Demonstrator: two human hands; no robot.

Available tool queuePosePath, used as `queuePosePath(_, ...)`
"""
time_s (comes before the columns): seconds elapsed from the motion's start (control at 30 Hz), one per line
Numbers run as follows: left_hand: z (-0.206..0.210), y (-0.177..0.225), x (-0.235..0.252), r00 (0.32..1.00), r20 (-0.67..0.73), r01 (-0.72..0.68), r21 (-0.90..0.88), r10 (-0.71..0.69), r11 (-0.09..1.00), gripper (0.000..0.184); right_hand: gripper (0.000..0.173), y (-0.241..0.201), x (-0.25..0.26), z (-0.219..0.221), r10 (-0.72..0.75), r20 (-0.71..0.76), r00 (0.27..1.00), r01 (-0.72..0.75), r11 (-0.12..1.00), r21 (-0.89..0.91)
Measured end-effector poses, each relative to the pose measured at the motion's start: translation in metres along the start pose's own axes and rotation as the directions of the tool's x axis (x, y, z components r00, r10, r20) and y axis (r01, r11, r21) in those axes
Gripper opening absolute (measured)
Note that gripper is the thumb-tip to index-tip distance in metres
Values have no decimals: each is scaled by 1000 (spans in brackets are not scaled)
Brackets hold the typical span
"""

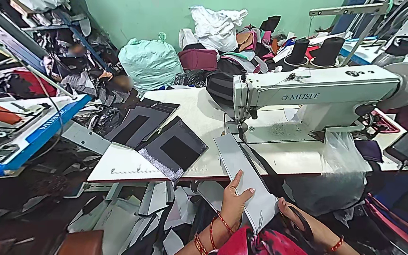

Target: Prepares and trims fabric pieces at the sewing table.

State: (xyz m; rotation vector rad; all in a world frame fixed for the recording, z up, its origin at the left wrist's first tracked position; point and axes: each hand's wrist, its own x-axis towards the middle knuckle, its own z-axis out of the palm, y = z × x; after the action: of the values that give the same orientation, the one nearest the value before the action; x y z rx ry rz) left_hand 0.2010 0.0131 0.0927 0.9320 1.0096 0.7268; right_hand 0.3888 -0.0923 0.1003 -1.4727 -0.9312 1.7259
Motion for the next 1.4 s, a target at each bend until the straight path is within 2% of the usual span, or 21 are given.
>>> queuePosePath(0.07, 0, -1, 0, 1000, 0, -6, -1, 6, 1000, 73, 82, 4, 1, 0, -13, -31, 999, 13, 1000, -11)
queuePosePath(0.27, 0, -2, 0, 1000, 0, -4, 2, 4, 1000, 72, 79, 12, 4, -2, -4, -50, 999, 2, 999, -44)
queuePosePath(0.37, -7, -1, 6, 991, 20, -134, 177, 133, 975, 57, 77, 11, 3, -1, 2, -55, 998, -5, 999, -47)
queuePosePath(0.43, -15, 2, 22, 967, -5, -240, 304, 254, 922, 55, 75, 11, 3, -1, -1, -56, 998, -1, 999, -41)
queuePosePath(0.57, -31, 32, 58, 979, -15, -184, 368, 203, 912, 64, 72, 11, 3, -2, 9, -45, 999, -11, 999, -43)
queuePosePath(0.67, -32, 47, 75, 994, 14, -105, 337, 106, 936, 67, 71, 11, 2, 0, 13, -40, 999, -13, 1000, -8)
queuePosePath(0.8, -23, 39, 70, 997, -3, -79, 262, 83, 962, 72, 60, 6, -3, 3, 2, -50, 999, -2, 1000, 10)
queuePosePath(1.0, -17, 24, 41, 999, -8, -34, 131, 36, 991, 74, 82, -1, 0, 4, 13, -33, 999, -12, 999, 32)
queuePosePath(1.2, -13, 21, 35, 998, -44, -45, 89, 49, 995, 74, 83, 2, 2, 11, -6, -71, 997, 10, 998, 59)
queuePosePath(1.4, -11, 19, 35, 997, -51, -55, 120, 61, 991, 74, 87, 8, 3, 18, -49, -94, 994, 62, 988, 141)
